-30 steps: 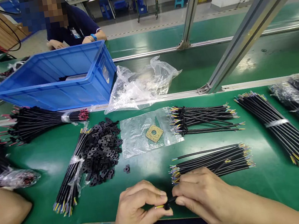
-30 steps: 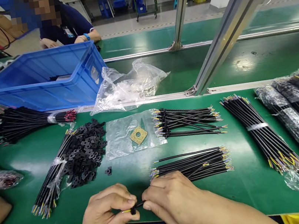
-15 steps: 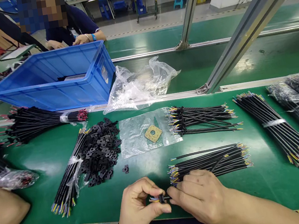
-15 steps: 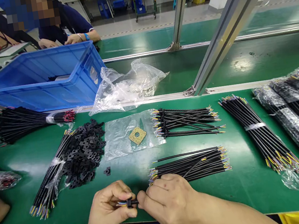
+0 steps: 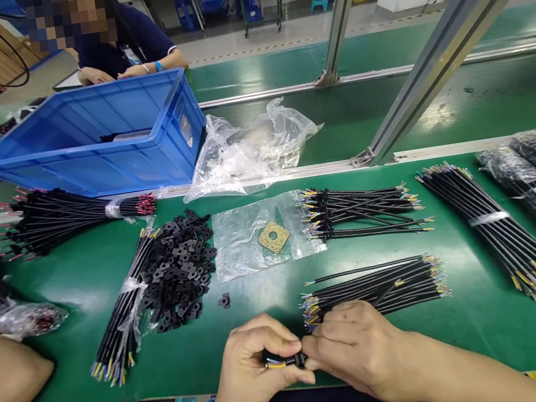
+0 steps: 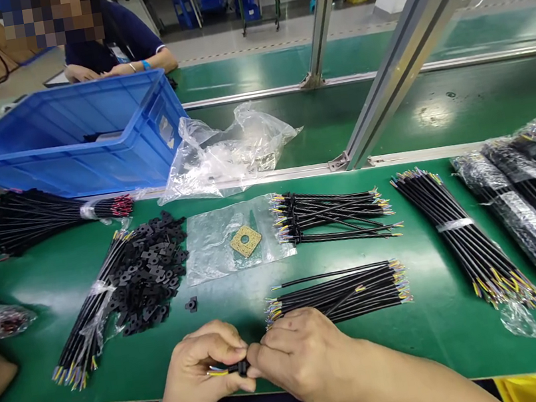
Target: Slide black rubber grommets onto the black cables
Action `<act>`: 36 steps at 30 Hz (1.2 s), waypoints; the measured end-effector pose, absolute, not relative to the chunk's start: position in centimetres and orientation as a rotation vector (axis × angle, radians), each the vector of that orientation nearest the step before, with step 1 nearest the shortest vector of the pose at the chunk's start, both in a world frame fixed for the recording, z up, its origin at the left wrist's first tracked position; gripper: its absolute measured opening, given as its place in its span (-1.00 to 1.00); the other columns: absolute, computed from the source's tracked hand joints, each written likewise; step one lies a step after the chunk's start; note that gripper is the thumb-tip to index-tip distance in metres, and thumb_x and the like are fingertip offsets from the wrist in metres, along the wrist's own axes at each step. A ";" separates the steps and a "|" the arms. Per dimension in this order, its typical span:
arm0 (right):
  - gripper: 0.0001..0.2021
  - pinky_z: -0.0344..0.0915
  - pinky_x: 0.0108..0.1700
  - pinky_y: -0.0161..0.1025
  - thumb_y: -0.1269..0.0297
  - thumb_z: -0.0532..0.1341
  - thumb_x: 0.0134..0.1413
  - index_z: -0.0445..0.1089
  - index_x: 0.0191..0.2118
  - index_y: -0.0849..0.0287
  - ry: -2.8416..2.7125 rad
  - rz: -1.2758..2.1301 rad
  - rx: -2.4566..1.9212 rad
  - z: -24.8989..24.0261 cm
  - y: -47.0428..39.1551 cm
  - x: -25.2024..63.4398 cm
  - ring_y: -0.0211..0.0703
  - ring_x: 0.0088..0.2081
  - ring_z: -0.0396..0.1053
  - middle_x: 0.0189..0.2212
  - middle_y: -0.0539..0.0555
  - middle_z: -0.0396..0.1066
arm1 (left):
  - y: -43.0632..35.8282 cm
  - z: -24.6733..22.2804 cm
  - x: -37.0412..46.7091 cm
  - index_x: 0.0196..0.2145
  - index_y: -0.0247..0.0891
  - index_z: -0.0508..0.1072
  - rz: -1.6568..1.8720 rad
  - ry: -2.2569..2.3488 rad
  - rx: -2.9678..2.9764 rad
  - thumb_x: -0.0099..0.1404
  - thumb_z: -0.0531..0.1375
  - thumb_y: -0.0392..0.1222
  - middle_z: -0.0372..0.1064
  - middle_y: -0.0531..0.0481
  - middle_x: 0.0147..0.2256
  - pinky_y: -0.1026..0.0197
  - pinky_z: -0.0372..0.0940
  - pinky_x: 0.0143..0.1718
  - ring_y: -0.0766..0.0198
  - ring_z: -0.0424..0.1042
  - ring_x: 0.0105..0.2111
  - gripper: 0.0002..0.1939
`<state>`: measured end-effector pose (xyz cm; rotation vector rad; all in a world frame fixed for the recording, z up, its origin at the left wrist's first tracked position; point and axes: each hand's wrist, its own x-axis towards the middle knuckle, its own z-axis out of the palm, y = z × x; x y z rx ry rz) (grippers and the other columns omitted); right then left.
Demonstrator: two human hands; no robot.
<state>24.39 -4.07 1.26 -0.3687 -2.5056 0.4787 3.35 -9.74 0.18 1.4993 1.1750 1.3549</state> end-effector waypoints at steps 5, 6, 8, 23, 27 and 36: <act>-0.58 0.23 -0.45 -0.26 0.36 -0.05 0.60 0.46 -0.29 0.26 -2.462 0.495 -0.362 1.0 -3.7 24.2 -0.27 -0.55 0.25 -0.55 -0.02 0.36 | -9.7 0.0 3.5 -0.47 -0.20 0.64 1.362 1.194 1.502 0.07 0.56 0.02 0.62 -0.03 -0.49 0.38 0.50 -0.45 0.28 0.61 -0.53 -0.71; -0.59 0.23 -0.46 -0.26 0.36 -0.05 0.60 0.47 -0.26 0.27 -2.448 0.483 -0.370 0.9 -3.6 24.1 -0.27 -0.55 0.26 -0.55 -0.02 0.37 | -9.6 0.0 3.6 -0.46 -0.20 0.65 1.356 1.221 1.500 0.08 0.56 0.02 0.62 -0.04 -0.48 0.36 0.51 -0.44 0.27 0.61 -0.52 -0.72; -0.64 0.21 -0.47 -0.25 0.35 -0.01 0.59 0.48 -0.19 0.28 -2.430 0.441 -0.395 1.0 -3.5 24.1 -0.26 -0.55 0.28 -0.53 -0.02 0.39 | -9.7 -0.2 3.4 -0.37 -0.16 0.70 1.322 1.299 1.511 0.08 0.55 0.07 0.63 -0.05 -0.45 0.30 0.53 -0.41 0.23 0.62 -0.48 -0.71; -0.76 0.26 -0.14 -0.19 0.32 0.12 0.53 0.56 0.01 0.18 -2.483 -0.216 -1.107 -0.3 4.7 30.8 -0.12 -0.25 0.43 -0.25 0.12 0.57 | -14.5 -6.7 -1.9 0.03 -0.14 0.61 1.183 1.930 1.764 0.39 0.31 -0.04 0.66 -0.05 -0.24 0.21 0.52 -0.25 0.19 0.62 -0.35 -0.70; -0.74 0.31 -0.11 -0.18 0.29 0.12 0.51 0.58 0.02 0.12 -2.467 -0.233 -1.235 -2.5 6.1 30.3 -0.08 -0.19 0.44 -0.18 0.16 0.54 | -13.8 -6.3 -1.3 0.00 -0.15 0.63 1.200 1.902 1.795 0.41 0.29 -0.06 0.65 -0.03 -0.30 0.19 0.52 -0.21 0.18 0.62 -0.35 -0.73; -0.67 0.30 -0.41 -0.21 0.11 0.08 0.52 0.52 -0.15 0.15 -2.435 -0.184 -1.273 -4.1 5.1 30.2 -0.12 -0.40 0.45 -0.35 0.11 0.51 | -13.5 -5.4 -0.5 -0.05 -0.24 0.64 1.186 1.879 1.695 0.43 0.21 -0.14 0.68 -0.11 -0.28 0.09 0.51 -0.13 0.14 0.64 -0.31 -0.75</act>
